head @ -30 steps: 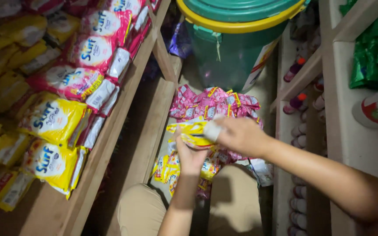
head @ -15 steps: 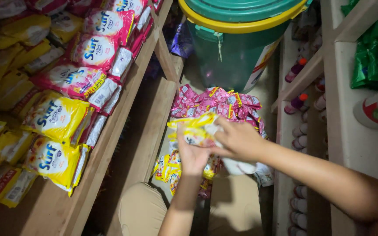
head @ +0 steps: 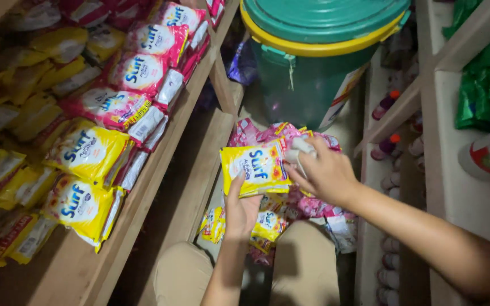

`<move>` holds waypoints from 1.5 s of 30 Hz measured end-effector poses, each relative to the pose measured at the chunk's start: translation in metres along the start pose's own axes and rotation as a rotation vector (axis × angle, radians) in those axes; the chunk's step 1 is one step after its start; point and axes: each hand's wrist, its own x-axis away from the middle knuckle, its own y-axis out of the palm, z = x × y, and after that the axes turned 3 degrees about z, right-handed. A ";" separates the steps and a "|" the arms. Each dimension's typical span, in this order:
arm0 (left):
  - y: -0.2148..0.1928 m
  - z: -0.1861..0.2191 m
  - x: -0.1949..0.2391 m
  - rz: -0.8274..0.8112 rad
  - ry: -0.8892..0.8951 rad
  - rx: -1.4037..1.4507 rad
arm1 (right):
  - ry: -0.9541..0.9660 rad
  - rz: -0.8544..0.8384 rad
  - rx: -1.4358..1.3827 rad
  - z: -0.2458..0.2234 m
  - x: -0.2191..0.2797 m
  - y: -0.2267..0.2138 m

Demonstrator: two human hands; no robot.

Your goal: The recorder is wiping individual detergent sachets with a cloth and organizing them on the shelves in a storage area.

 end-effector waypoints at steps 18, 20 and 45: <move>0.033 -0.026 0.015 0.050 0.422 -0.156 | 0.099 -0.304 -0.751 0.090 0.030 0.091; 0.034 -0.008 0.026 -0.013 0.502 -0.310 | 0.149 -0.418 -0.984 0.112 0.042 0.103; -0.122 0.286 0.167 0.314 1.147 0.039 | 0.307 -0.470 -0.806 0.098 0.029 0.082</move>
